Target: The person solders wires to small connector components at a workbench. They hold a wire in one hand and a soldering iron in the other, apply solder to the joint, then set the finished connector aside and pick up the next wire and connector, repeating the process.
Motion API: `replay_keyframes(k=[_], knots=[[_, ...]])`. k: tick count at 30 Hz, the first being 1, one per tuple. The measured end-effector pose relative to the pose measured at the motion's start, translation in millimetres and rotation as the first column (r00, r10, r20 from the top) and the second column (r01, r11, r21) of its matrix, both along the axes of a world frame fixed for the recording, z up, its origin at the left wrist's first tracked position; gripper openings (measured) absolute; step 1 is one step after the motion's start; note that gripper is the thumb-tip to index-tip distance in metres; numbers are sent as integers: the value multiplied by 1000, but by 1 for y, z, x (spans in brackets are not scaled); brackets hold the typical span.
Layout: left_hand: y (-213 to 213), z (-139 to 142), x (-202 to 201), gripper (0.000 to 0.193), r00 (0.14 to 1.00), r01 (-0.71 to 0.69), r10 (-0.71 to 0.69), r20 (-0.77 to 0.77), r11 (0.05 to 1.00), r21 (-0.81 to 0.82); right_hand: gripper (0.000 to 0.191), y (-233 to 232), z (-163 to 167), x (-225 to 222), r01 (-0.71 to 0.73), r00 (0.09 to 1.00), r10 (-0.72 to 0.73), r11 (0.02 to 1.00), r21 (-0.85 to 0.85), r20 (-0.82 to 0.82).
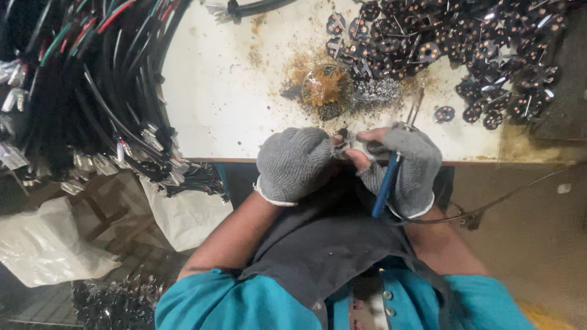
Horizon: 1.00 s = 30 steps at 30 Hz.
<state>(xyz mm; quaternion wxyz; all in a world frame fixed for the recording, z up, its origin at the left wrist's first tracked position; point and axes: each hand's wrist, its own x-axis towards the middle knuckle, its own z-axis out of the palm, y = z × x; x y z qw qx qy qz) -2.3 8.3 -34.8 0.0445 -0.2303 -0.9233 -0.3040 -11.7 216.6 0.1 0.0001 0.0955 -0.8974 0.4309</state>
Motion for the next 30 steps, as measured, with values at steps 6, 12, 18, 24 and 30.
replay_keyframes(k=[6, 12, 18, 24, 30], knots=[[-19, -5, 7, 43, 997, 72, -63, -40, 944, 323, 36, 3, -9, 1, -16, 1000, 16, 999, 34, 8], [-25, -8, 11, 47, 991, 132, -116, -72, 950, 284, 30, -8, -8, -4, 7, 999, -2, 992, 129, -39], [-62, 37, 8, 37, 887, -77, 100, 450, 995, -68, 23, -1, 3, -7, -71, 997, 71, 995, 73, 8], [-155, 85, -22, 32, 808, -589, 416, -418, 595, -547, 31, -8, 2, -8, -70, 996, 62, 990, -126, -71], [-165, 74, -35, 39, 840, -541, 440, -319, 628, -560, 34, -6, -2, -7, -76, 986, 90, 992, 104, -137]])
